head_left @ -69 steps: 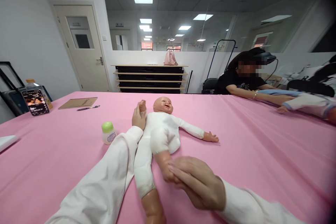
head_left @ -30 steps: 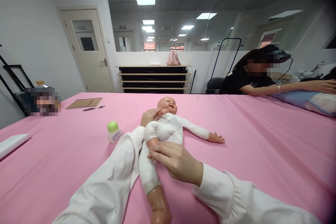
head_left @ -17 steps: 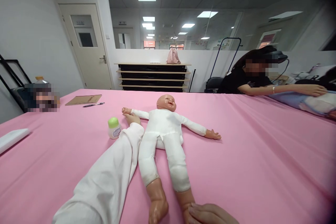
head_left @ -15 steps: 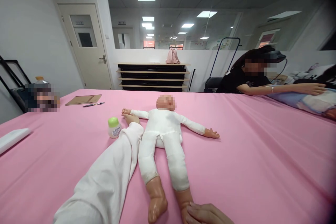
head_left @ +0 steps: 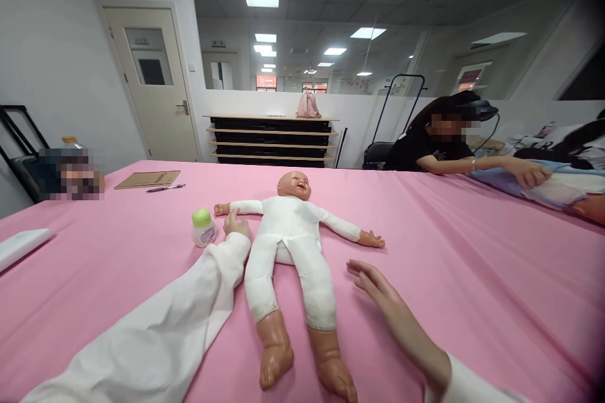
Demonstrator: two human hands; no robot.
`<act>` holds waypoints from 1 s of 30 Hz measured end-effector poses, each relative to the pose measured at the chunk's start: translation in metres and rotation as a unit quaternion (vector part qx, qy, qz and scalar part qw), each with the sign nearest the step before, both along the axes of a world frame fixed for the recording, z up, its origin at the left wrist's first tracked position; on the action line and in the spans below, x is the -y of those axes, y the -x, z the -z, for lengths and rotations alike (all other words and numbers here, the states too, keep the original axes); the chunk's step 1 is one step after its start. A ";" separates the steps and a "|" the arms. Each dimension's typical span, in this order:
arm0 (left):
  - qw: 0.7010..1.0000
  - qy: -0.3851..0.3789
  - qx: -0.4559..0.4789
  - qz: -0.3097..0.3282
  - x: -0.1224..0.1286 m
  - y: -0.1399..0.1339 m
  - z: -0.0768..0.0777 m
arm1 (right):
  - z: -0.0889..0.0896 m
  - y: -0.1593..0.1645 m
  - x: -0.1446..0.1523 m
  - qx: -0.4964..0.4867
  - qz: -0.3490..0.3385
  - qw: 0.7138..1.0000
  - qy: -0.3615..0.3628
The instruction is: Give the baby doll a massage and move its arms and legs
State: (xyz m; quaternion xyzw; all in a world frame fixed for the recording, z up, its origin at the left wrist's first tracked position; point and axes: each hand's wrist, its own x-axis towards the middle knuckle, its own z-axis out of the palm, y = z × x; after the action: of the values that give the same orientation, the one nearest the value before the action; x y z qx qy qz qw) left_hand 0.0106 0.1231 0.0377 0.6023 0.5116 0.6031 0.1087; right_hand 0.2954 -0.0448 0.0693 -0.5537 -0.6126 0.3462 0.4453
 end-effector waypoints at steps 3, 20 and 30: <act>0.995 -0.030 -0.018 -0.094 0.047 0.001 -0.002 | 0.010 0.001 -0.054 -0.185 0.010 0.977 0.101; 0.889 -0.276 -0.358 0.082 0.163 -0.035 -0.006 | 0.028 -0.019 -0.230 -0.598 0.166 0.783 0.042; 0.877 -0.248 -0.401 0.091 0.172 -0.030 0.015 | 0.028 -0.045 -0.233 -0.627 0.162 0.761 0.040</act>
State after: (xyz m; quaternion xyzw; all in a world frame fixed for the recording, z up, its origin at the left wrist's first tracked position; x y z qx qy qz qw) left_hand 0.0408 -0.0488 0.0225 0.8435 0.2885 0.4045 -0.2042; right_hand 0.3406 0.1884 0.0414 -0.3211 -0.0834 0.5632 0.7568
